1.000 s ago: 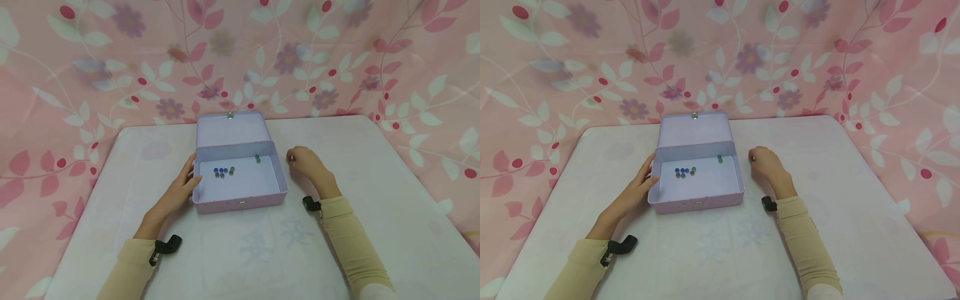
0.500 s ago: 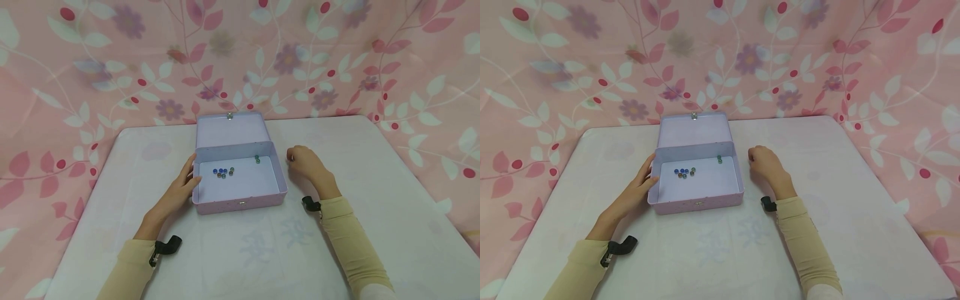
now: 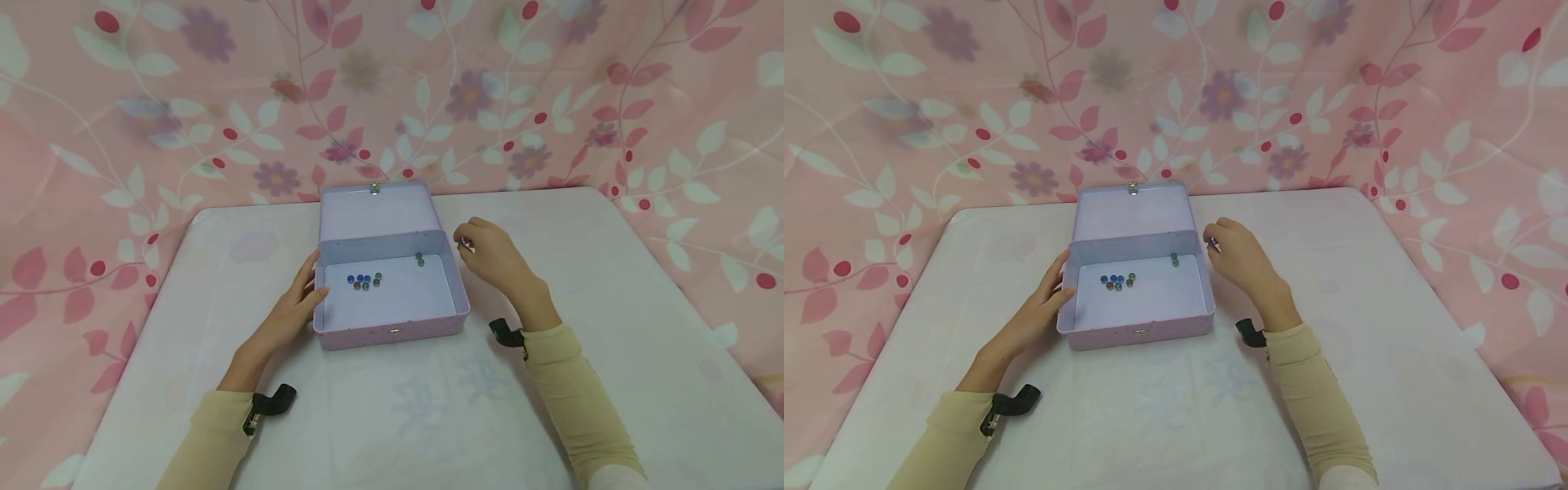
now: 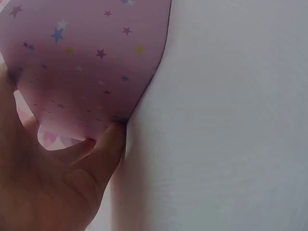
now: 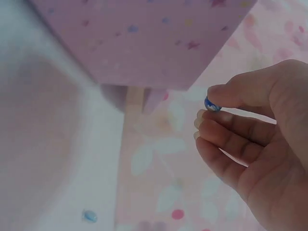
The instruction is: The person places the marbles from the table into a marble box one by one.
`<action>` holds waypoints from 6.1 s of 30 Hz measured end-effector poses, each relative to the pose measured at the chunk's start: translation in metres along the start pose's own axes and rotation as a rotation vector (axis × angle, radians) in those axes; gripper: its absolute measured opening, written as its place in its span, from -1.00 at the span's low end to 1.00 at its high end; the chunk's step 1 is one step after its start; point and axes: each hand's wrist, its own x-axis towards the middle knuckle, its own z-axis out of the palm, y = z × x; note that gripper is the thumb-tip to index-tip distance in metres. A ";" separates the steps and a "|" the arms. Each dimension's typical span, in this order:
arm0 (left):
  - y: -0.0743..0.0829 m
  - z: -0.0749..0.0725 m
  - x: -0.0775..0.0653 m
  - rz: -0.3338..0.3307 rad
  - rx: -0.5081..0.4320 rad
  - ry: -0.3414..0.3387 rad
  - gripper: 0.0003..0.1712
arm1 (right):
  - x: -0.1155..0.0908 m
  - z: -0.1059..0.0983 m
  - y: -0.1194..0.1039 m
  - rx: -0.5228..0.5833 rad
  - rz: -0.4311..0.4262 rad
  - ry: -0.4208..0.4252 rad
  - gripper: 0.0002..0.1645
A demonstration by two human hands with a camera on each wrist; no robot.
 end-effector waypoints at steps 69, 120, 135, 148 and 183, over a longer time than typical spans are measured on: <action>-0.001 0.001 0.000 -0.009 0.007 0.011 -0.21 | -0.003 0.046 -0.048 -0.259 -0.187 -0.317 -0.86; 0.000 0.001 -0.001 0.001 -0.006 0.008 -0.22 | -0.009 0.012 0.085 -0.074 0.375 -0.267 -0.65; 0.000 0.001 -0.001 -0.001 -0.006 0.009 -0.22 | -0.001 0.000 0.048 -0.065 0.199 -0.154 -0.69; -0.001 0.000 -0.001 0.000 -0.010 0.008 -0.22 | 0.002 0.002 -0.017 0.082 0.005 -0.089 -0.81; 0.035 -0.003 -0.015 -0.037 -0.015 -0.017 -0.18 | -0.008 0.052 -0.050 -0.342 -0.241 -0.283 -0.86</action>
